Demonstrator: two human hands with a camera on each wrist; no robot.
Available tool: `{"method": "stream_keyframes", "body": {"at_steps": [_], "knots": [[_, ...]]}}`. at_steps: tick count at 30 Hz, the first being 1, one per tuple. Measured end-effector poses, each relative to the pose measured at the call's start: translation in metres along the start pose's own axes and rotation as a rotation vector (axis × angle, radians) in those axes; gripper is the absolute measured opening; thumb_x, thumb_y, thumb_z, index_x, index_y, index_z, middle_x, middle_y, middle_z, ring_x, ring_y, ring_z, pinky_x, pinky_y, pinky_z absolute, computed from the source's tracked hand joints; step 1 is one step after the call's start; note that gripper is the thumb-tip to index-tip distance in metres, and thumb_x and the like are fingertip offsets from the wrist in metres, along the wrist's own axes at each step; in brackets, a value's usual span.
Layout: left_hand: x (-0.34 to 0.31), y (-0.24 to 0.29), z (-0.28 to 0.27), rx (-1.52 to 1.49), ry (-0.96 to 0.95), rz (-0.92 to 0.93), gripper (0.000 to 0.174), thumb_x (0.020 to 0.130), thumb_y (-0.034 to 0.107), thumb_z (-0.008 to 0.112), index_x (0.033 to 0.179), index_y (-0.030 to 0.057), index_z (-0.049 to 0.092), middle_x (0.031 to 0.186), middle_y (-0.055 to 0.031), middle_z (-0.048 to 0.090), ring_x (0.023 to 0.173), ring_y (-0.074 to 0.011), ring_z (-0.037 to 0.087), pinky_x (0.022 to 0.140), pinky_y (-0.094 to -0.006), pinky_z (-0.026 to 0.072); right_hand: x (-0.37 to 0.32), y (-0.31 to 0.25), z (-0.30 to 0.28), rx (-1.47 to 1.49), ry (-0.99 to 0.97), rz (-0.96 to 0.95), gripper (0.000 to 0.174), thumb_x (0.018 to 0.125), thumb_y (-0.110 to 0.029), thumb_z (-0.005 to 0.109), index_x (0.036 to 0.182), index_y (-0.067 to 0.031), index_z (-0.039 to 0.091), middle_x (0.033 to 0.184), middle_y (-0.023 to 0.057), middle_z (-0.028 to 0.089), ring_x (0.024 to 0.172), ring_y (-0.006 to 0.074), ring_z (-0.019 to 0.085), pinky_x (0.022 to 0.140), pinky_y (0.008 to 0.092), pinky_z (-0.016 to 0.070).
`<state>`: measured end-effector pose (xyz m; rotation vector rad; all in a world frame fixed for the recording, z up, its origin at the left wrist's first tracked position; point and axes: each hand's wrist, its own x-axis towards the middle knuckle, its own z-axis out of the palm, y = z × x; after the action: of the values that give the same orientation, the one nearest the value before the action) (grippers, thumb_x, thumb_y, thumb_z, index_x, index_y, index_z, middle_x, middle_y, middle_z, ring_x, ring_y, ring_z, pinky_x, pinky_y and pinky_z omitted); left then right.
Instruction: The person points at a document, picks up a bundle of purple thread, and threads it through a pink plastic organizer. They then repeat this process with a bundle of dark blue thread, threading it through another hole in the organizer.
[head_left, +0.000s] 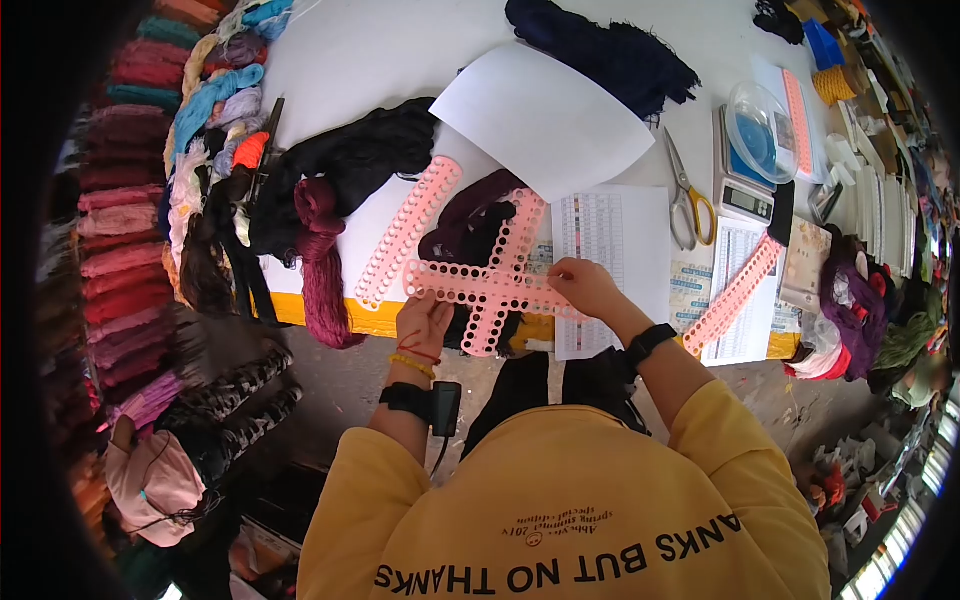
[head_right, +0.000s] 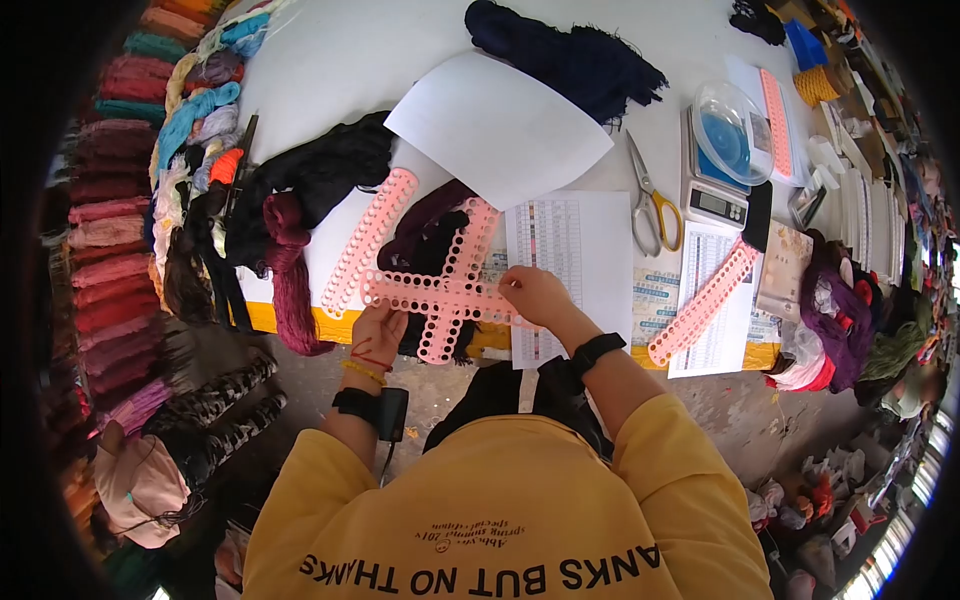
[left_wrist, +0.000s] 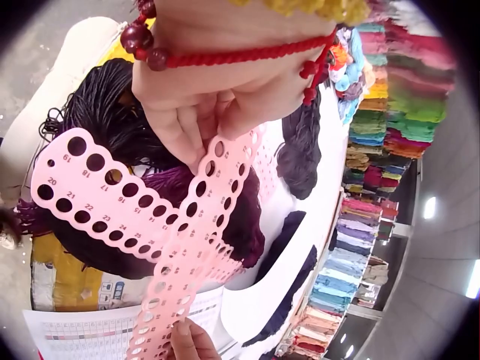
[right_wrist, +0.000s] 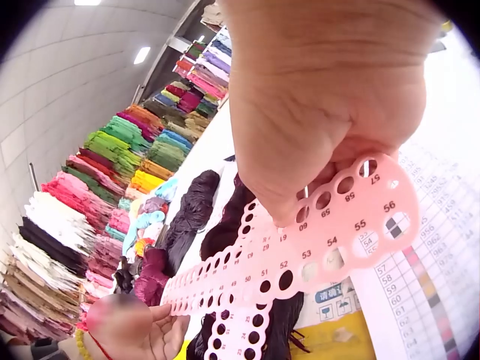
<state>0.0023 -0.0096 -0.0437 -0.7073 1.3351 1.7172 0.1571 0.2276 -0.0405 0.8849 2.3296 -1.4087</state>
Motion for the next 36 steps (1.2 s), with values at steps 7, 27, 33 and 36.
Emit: {"method": "stream_keyframes", "body": {"at_steps": [7, 27, 33, 36], "knots": [[0.000, -0.004, 0.004, 0.023, -0.001, 0.011, 0.003, 0.086, 0.009, 0.052, 0.089, 0.0070, 0.052, 0.085, -0.0046, 0.059, 0.077, -0.0170, 0.059, 0.071, -0.0266, 0.0497, 0.001, 0.010, 0.008, 0.045, 0.034, 0.013, 0.025, 0.078, -0.029, 0.057, 0.090, -0.0092, 0.064, 0.083, 0.0104, 0.064, 0.077, 0.0269, 0.061, 0.069, 0.0359, 0.0474], [0.009, -0.021, 0.041, 0.478, -0.058, 0.062, 0.006, 0.085, 0.012, 0.057, 0.086, 0.0077, 0.053, 0.084, -0.0018, 0.060, 0.067, -0.0089, 0.056, 0.059, -0.0186, 0.0469, -0.025, 0.014, -0.007, -0.076, 0.102, 0.111, 0.036, 0.082, -0.022, 0.051, 0.118, -0.0144, 0.047, 0.086, 0.0107, 0.064, 0.085, 0.0285, 0.061, 0.074, 0.0386, 0.0474], [0.028, -0.030, 0.032, 0.612, 0.006, 0.082, 0.008, 0.083, 0.012, 0.058, 0.083, 0.0054, 0.054, 0.078, -0.0031, 0.061, 0.063, -0.0098, 0.059, 0.052, -0.0169, 0.0432, -0.026, 0.017, -0.011, -0.366, 0.018, 0.129, 0.045, 0.084, -0.020, 0.048, 0.127, -0.0169, 0.037, 0.081, 0.0127, 0.064, 0.076, 0.0290, 0.062, 0.068, 0.0404, 0.0488], [0.034, -0.031, 0.029, 0.709, 0.023, 0.130, 0.011, 0.081, 0.013, 0.060, 0.078, 0.0034, 0.055, 0.072, -0.0039, 0.060, 0.060, -0.0104, 0.059, 0.049, -0.0178, 0.0420, -0.031, 0.019, -0.006, -0.437, -0.015, 0.103, 0.051, 0.083, -0.020, 0.048, 0.132, -0.0182, 0.031, 0.079, 0.0126, 0.064, 0.071, 0.0284, 0.063, 0.064, 0.0411, 0.0492]]}}
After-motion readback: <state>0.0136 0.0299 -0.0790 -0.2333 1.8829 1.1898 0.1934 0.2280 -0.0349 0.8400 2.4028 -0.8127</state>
